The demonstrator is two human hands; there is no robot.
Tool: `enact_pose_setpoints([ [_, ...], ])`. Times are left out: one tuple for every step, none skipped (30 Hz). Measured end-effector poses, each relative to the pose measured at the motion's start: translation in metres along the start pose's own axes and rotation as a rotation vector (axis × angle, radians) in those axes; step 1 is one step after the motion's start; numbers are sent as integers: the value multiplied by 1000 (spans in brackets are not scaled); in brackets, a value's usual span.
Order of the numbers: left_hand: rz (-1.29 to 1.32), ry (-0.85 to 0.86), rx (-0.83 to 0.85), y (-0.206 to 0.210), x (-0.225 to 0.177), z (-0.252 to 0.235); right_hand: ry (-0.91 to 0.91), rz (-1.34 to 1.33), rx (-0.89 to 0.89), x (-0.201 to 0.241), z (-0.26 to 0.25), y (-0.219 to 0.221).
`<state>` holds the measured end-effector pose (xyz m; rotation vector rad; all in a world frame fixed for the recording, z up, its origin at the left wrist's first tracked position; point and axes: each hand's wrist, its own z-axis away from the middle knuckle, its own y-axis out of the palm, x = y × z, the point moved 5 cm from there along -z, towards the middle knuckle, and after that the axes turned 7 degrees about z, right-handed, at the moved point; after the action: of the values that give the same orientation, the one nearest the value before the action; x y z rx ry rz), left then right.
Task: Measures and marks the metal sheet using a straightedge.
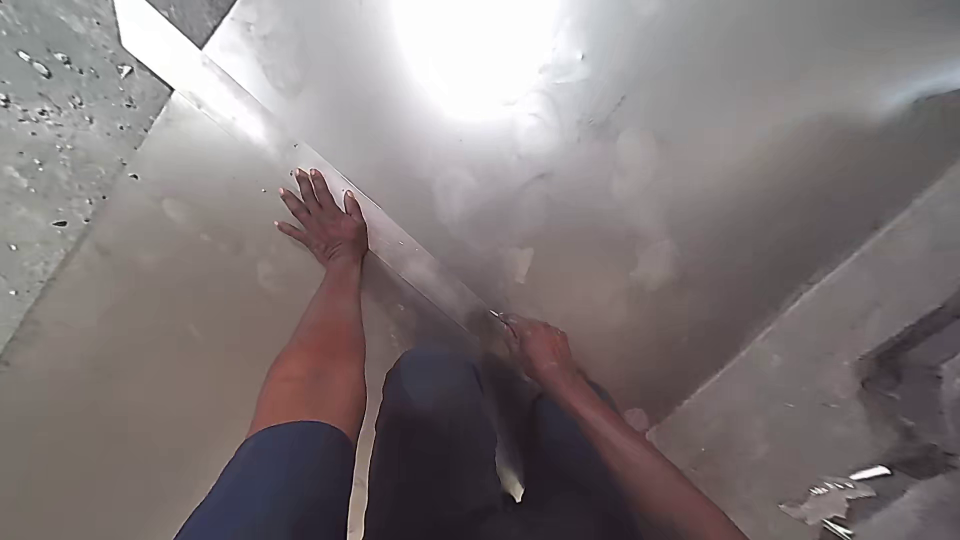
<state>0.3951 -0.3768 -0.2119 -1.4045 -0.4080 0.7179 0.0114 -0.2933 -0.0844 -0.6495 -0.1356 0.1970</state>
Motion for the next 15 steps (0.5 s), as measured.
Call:
enact_pose_setpoints([
  [10, 2, -11, -1, -1, -3, 10, -42, -27, -1, -3, -2],
  [17, 2, -15, -2, 0, -3, 8, -102, -57, 2, -10, -7],
  [20, 0, -9, -2, 1, -2, -7, -167, -84, 8, -20, -16],
  [19, -4, -4, -3, 0, -3, -41, -223, -120, 18, -38, -29],
  [16, -7, 1, -3, 0, -3, -92, -259, -159, 31, -58, -42],
  [18, -6, 5, -3, 0, -2, -158, -282, -202, 47, -79, -56],
  [22, -4, 3, -2, 0, -3, -217, -294, -217, 66, -103, -70],
  [29, -5, 1, -2, 1, -3, -270, -306, -221, 86, -125, -84],
  [32, -6, 3, -2, 1, -3, -316, -311, -215, 107, -146, -95],
  [36, -6, 7, -2, 1, -4, -358, -320, -207, 127, -164, -107],
  [37, -8, 8, -2, 1, -5, -394, -318, -197, 146, -179, -117],
  [35, -10, 7, -2, 1, -4, -421, -311, -185, 163, -191, -124],
  [34, -12, 2, -1, 1, -3, -437, -292, -170, 177, -200, -129],
  [37, -4, -12, -1, 1, -3, -444, -265, -154, 189, -208, -134],
  [42, 4, -24, -1, 1, -3, -445, -235, -128, 199, -212, -137],
])
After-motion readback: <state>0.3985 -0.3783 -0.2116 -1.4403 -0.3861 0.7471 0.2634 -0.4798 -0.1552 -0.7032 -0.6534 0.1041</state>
